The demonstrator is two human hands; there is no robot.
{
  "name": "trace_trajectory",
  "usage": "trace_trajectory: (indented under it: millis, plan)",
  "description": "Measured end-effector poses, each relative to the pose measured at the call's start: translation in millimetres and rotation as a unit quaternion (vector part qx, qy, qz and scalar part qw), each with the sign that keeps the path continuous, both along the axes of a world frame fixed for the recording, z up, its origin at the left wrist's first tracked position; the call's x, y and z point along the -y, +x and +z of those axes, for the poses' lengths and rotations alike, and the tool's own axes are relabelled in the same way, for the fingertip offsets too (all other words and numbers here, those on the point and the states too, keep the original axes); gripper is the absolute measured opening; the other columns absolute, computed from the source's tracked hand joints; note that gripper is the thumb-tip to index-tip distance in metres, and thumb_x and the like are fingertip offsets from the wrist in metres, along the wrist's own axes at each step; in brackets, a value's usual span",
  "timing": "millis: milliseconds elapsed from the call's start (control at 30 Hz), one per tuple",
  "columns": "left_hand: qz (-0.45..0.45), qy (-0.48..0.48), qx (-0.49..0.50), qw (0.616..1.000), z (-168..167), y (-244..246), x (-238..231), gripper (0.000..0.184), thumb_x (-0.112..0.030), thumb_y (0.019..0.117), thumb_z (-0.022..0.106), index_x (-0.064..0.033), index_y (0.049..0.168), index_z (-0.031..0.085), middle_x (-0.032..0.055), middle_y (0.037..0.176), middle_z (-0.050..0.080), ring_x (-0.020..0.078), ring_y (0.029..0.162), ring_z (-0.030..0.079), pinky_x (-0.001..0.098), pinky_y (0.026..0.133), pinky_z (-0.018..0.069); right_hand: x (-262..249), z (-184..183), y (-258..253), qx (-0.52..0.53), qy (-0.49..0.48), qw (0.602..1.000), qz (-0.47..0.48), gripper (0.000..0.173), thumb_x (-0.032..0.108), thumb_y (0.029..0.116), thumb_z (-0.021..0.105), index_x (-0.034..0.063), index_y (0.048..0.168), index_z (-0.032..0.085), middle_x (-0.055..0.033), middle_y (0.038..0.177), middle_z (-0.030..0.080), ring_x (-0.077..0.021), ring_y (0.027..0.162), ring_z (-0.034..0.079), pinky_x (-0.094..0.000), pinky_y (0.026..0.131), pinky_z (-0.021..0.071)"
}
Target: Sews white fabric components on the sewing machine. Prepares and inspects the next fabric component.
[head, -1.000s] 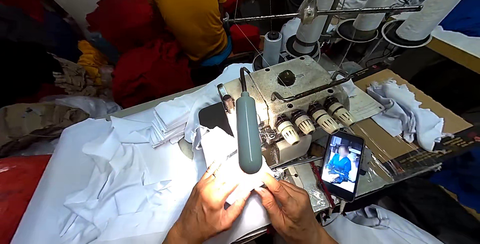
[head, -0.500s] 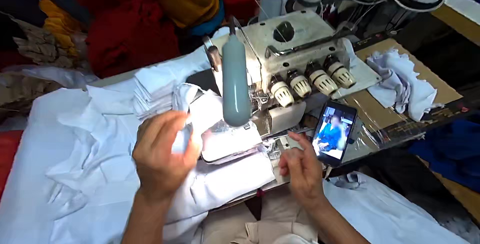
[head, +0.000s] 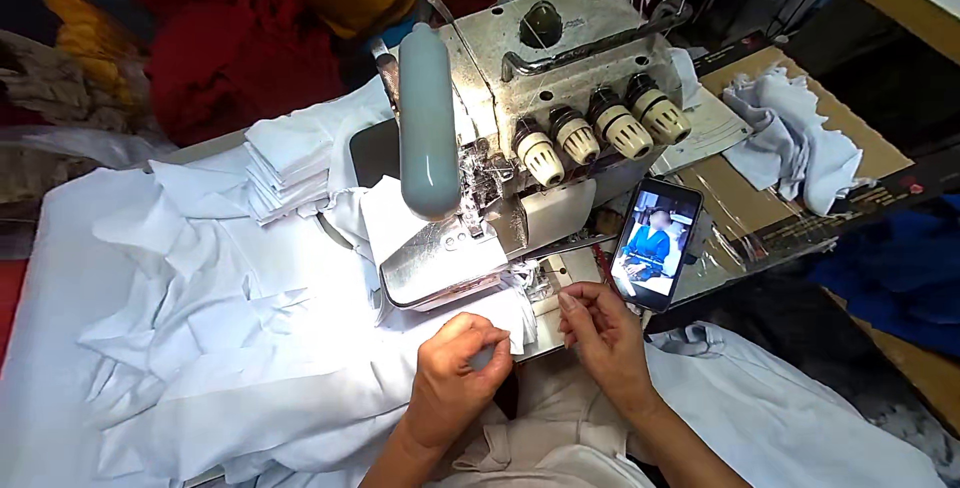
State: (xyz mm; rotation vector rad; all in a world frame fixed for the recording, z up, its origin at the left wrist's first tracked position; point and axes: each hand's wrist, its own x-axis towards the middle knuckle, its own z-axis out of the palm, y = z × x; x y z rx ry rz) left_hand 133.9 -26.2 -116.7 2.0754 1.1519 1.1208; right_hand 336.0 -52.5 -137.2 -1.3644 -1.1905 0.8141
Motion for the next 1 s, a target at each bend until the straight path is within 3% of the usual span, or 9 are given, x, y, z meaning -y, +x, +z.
trace_trajectory:
  millis: [100, 267, 367, 500, 567, 700, 767, 900, 1000]
  plan:
    - [0.001, -0.048, 0.074, 0.996, 0.5, -3.1, 4.2, 0.007, -0.011, 0.0847, 0.073, -0.0067, 0.083, 0.077, -0.0003, 0.085, 0.073, 0.0044, 0.079, 0.070, 0.0191, 0.070, 0.0605, 3.9, 24.9, -4.2, -0.091, -0.108, 0.985, 0.096, 0.022, 0.017, 0.1051, 0.055, 0.0027, 0.100, 0.070, -0.0001, 0.074, 0.071, -0.0075, 0.058, 0.068, -0.0224, 0.053, 0.0591]
    - [0.003, -0.008, 0.109, 0.994, 4.3, 2.8, 12.1, 0.005, -0.010, 0.0851, 0.075, -0.0068, 0.088, 0.077, 0.0014, 0.089, 0.072, 0.0059, 0.085, 0.070, 0.0192, 0.075, 0.0604, -6.7, 46.3, -8.9, -0.326, -0.284, 0.869, 0.241, 0.026, 0.013, 0.1073, 0.048, -0.0012, 0.102, 0.069, -0.0063, 0.088, 0.076, -0.0158, 0.078, 0.075, -0.0324, 0.077, 0.0645]
    - [0.013, 0.064, 0.074, 0.995, 4.3, 2.4, 14.8, 0.005, -0.011, 0.0862, 0.074, -0.0066, 0.089, 0.075, 0.0027, 0.089, 0.071, 0.0066, 0.088, 0.068, 0.0188, 0.078, 0.0578, -5.2, 45.4, -14.2, -0.343, -0.260, 0.878, 0.209, 0.020, 0.009, 0.1040, 0.054, -0.0015, 0.102, 0.071, -0.0061, 0.086, 0.075, -0.0138, 0.076, 0.074, -0.0310, 0.075, 0.0641]
    - [0.008, 0.169, -0.018, 0.985, 13.6, -4.1, 15.2, 0.005, -0.013, 0.0930, 0.069, -0.0102, 0.097, 0.071, 0.0023, 0.095, 0.068, 0.0095, 0.097, 0.065, 0.0216, 0.089, 0.0538, -8.8, 48.0, -17.0, -0.319, -0.275, 0.886, 0.195, 0.037, 0.031, 0.1083, 0.045, 0.0054, 0.095, 0.068, -0.0014, 0.081, 0.071, -0.0091, 0.071, 0.070, -0.0254, 0.064, 0.0598]
    - [-0.016, 0.189, -0.060, 0.980, 15.9, -6.2, 13.8, 0.006, -0.018, 0.0946, 0.070, -0.0138, 0.099, 0.070, 0.0028, 0.106, 0.064, 0.0115, 0.108, 0.061, 0.0241, 0.098, 0.0492, -12.3, 52.6, -22.2, -0.296, -0.280, 0.893, 0.190, 0.024, 0.021, 0.1030, 0.058, 0.0040, 0.092, 0.070, -0.0022, 0.077, 0.070, -0.0081, 0.066, 0.068, -0.0242, 0.062, 0.0587]
    - [-0.087, 0.134, -0.039, 0.986, 51.5, -24.2, -7.7, 0.030, -0.043, 0.0890, 0.076, -0.0218, 0.109, 0.068, -0.0014, 0.136, 0.055, 0.0098, 0.135, 0.048, 0.0293, 0.112, 0.0438, -12.5, 58.5, -35.0, 0.026, -0.067, 0.984, 0.164, 0.014, 0.020, 0.0974, 0.065, 0.0105, 0.093, 0.075, 0.0069, 0.073, 0.068, 0.0037, 0.064, 0.060, -0.0137, 0.060, 0.0501]
    - [-0.156, 0.060, -0.013, 0.986, 86.2, -37.4, -26.0, 0.051, -0.056, 0.0849, 0.077, -0.0167, 0.115, 0.066, 0.0005, 0.132, 0.059, 0.0107, 0.130, 0.053, 0.0308, 0.107, 0.0493, -16.0, 70.3, -40.8, 0.163, 0.086, 0.971, 0.149, 0.016, 0.023, 0.0962, 0.065, 0.0121, 0.092, 0.076, 0.0069, 0.078, 0.070, 0.0024, 0.069, 0.063, -0.0148, 0.062, 0.0521]
    - [-0.298, -0.056, -0.013, 0.953, 132.3, -50.8, -57.1, 0.091, -0.065, 0.0777, 0.076, 0.0045, 0.132, 0.053, 0.0058, 0.125, 0.067, 0.0089, 0.119, 0.063, 0.0273, 0.102, 0.0540, -24.7, 113.0, -54.8, 0.132, 0.188, 0.951, 0.207, 0.011, 0.019, 0.0950, 0.068, 0.0097, 0.089, 0.068, 0.0064, 0.079, 0.065, 0.0024, 0.071, 0.061, -0.0132, 0.064, 0.0521]
    - [-0.386, -0.216, -0.015, 0.897, 144.3, -59.1, -68.7, 0.095, -0.043, 0.0685, 0.089, 0.0052, 0.140, 0.049, -0.0012, 0.116, 0.068, -0.0009, 0.109, 0.062, 0.0150, 0.094, 0.0523, -23.2, 142.2, -63.6, 0.066, 0.246, 0.934, 0.252, 0.014, 0.013, 0.0992, 0.065, 0.0029, 0.109, 0.069, 0.0005, 0.094, 0.071, -0.0013, 0.085, 0.067, -0.0171, 0.076, 0.0590]
